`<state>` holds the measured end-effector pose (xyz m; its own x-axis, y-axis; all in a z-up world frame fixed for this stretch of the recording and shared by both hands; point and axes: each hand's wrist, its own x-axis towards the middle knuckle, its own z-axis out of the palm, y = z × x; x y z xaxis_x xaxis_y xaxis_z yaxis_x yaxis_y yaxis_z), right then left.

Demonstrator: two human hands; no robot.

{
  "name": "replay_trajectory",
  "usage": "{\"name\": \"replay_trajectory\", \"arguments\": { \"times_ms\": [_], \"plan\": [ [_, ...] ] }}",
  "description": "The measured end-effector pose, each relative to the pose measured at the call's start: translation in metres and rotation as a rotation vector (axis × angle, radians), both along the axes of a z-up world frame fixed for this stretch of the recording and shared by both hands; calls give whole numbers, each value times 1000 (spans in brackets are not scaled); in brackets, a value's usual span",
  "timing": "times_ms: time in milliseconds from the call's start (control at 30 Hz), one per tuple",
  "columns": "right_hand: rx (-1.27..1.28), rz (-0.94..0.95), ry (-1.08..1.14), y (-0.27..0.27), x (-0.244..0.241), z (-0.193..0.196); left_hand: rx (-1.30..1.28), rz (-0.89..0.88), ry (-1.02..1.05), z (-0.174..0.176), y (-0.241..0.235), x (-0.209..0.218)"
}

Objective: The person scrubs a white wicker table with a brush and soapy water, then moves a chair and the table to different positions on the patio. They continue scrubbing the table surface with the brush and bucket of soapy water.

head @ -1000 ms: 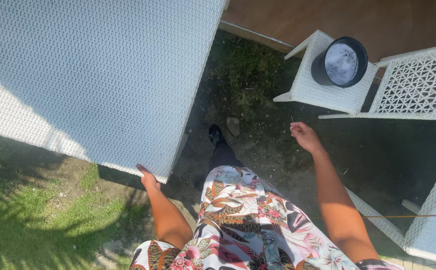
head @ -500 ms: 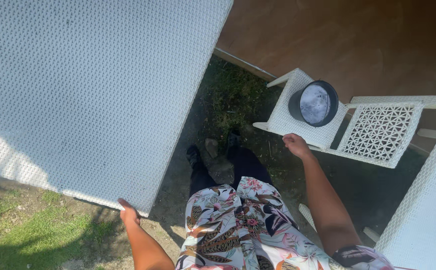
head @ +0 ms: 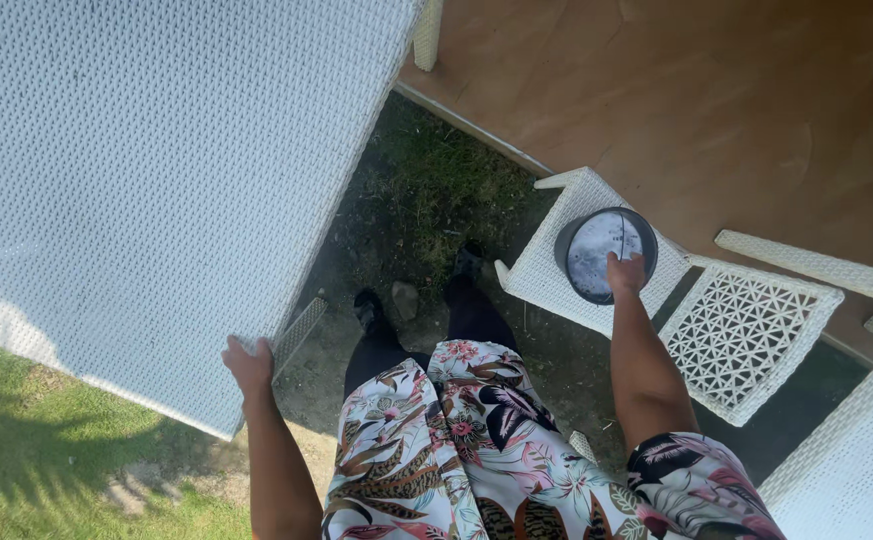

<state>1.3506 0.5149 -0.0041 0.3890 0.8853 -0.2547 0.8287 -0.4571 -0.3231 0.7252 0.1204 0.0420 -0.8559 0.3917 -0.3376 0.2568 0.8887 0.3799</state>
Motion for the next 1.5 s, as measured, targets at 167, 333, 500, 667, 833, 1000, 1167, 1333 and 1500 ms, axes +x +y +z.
{"name": "replay_trajectory", "arguments": {
  "times_ms": [167,333,500,667,833,1000,1167,1333,1500],
  "plan": [
    [-239,-277,412,21,12,5,37,-68,-20,15,54,33],
    [-210,-282,526,40,16,27,17,-103,-21,25,71,29],
    [-120,236,254,54,-6,44,3,-96,6,32,52,26],
    [-121,348,386,69,-49,116,9,2,-55,33,46,30],
    [-9,552,450,78,-153,241,-59,185,-102,21,64,25],
    [130,823,677,90,-262,352,49,219,-122,-7,89,2],
    [65,1017,633,105,-398,417,87,281,-107,-37,110,-21],
    [90,1249,664,127,-552,416,26,212,-21,-45,122,-46],
    [40,1303,683,124,-683,367,42,184,-61,-41,117,-61]
  ]
}}
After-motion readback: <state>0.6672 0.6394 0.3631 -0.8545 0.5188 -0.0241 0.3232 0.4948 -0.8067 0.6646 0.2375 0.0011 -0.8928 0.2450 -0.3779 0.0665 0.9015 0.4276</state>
